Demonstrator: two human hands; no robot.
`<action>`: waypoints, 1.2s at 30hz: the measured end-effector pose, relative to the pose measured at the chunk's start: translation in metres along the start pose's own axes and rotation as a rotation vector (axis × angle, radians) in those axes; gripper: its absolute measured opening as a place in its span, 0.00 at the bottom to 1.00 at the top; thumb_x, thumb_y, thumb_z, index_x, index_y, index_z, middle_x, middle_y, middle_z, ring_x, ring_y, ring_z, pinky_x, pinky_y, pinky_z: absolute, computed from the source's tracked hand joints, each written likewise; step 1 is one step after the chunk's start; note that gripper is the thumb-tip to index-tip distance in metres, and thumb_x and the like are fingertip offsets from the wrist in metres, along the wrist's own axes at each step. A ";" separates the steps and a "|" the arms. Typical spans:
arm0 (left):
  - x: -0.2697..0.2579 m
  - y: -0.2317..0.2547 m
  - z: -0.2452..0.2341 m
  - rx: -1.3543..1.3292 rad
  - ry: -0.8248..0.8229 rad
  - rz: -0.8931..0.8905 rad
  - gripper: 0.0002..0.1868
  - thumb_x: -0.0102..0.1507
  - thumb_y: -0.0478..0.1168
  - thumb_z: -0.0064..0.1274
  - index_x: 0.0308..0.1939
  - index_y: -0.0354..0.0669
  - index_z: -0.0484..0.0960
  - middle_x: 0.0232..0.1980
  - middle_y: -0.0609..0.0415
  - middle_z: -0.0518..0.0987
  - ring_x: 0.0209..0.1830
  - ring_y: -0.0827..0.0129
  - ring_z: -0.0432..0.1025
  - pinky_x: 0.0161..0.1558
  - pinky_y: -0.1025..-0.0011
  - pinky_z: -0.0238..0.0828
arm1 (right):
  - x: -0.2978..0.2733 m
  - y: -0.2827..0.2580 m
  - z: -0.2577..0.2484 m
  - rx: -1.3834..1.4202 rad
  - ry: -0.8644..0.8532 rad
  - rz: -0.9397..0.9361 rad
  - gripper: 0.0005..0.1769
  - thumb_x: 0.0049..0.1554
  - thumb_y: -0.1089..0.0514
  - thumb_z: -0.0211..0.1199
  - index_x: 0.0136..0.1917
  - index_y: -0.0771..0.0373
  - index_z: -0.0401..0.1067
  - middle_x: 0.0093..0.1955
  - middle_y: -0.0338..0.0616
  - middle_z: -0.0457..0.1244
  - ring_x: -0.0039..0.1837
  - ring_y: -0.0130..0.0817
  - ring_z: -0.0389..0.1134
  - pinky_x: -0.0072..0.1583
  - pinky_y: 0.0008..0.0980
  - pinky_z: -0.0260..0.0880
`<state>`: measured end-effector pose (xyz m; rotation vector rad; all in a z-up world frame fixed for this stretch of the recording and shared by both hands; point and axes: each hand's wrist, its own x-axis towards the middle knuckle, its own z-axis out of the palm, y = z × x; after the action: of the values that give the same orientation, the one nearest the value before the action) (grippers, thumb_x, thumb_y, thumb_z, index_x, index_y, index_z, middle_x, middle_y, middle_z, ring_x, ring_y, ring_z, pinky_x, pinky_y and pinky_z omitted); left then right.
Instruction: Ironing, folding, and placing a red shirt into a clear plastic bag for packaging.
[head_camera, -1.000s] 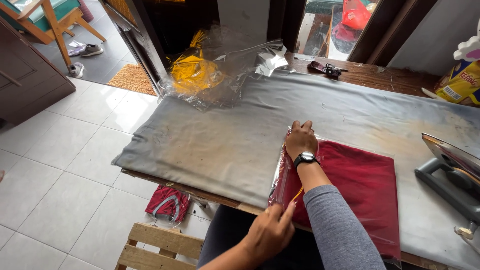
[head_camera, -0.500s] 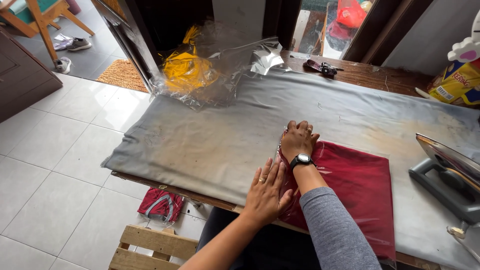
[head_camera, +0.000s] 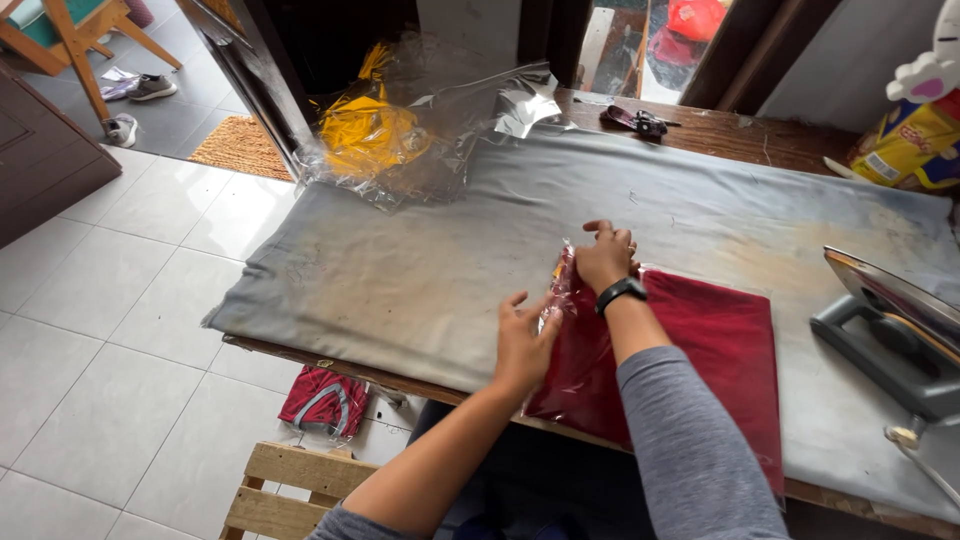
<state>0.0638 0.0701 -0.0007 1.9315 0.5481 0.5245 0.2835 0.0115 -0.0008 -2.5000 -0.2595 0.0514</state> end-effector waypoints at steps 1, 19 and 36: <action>0.009 0.004 -0.004 -0.001 -0.007 0.002 0.22 0.66 0.51 0.57 0.64 0.57 0.82 0.70 0.40 0.64 0.62 0.41 0.72 0.63 0.54 0.72 | 0.006 0.005 -0.009 0.000 0.004 0.006 0.20 0.52 0.49 0.64 0.59 0.40 0.68 0.60 0.38 0.58 0.67 0.48 0.59 0.64 0.53 0.59; 0.010 0.079 -0.055 -0.228 -0.291 -0.526 0.63 0.43 0.32 0.79 0.75 0.29 0.55 0.68 0.25 0.70 0.67 0.30 0.67 0.60 0.37 0.69 | -0.236 0.149 -0.190 0.409 0.280 0.038 0.19 0.61 0.57 0.68 0.64 0.59 0.73 0.57 0.48 0.68 0.60 0.41 0.67 0.61 0.38 0.64; -0.135 0.050 -0.511 -0.169 0.247 -0.857 0.19 0.74 0.53 0.48 0.55 0.41 0.82 0.44 0.40 0.81 0.36 0.46 0.72 0.42 0.53 0.70 | -0.258 0.051 -0.173 0.388 0.022 0.029 0.14 0.62 0.54 0.62 0.61 0.55 0.72 0.54 0.39 0.67 0.55 0.32 0.67 0.61 0.33 0.67</action>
<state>-0.3336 0.3381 0.2273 1.3036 1.3505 0.2319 0.0561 -0.1797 0.1028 -2.1176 -0.1843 0.0777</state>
